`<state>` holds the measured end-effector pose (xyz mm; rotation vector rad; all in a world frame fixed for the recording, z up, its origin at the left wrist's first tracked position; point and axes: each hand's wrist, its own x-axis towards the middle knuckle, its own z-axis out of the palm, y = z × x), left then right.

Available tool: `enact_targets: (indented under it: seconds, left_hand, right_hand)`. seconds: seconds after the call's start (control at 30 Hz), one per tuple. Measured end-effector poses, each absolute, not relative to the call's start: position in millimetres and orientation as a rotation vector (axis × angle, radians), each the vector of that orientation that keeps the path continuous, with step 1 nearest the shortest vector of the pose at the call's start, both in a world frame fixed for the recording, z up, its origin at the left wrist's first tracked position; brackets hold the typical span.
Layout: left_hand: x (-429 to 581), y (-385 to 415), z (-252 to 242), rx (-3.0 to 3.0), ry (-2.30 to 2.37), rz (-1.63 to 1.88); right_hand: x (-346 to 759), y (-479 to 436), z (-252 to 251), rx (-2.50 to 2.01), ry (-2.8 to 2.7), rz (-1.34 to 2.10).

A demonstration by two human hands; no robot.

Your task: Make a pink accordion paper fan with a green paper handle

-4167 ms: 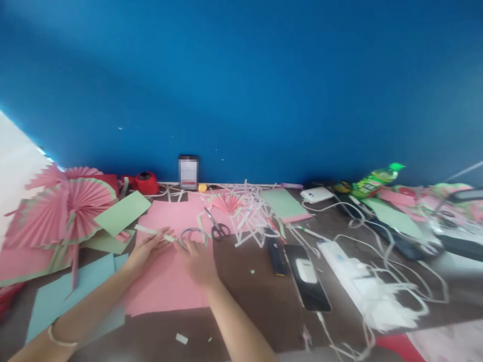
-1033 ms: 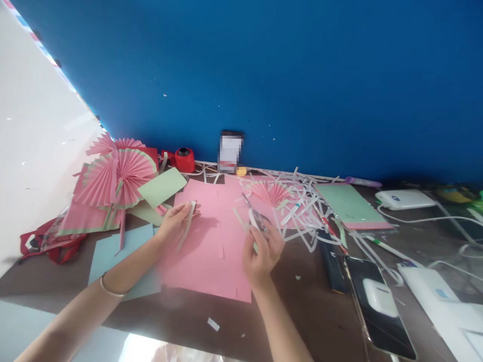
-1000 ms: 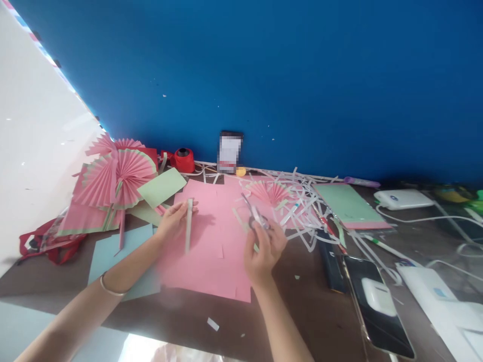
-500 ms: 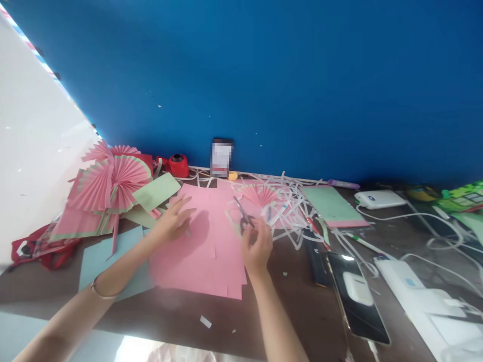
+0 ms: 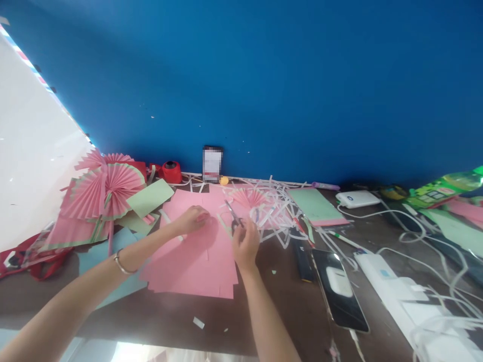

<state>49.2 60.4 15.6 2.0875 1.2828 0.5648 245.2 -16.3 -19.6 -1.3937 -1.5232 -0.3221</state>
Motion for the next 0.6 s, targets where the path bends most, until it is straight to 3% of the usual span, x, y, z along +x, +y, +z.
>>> enact_targets:
  seconds: [0.3, 0.6]
  left_hand:
    - [96, 68, 1, 1.831, 1.574, 0.572]
    - [80, 77, 13, 1.502, 1.224, 0.827]
  right_hand:
    - [242, -10, -20, -1.338, -1.579, -0.301]
    - [242, -13, -20, -1.363, -1.587, -0.188]
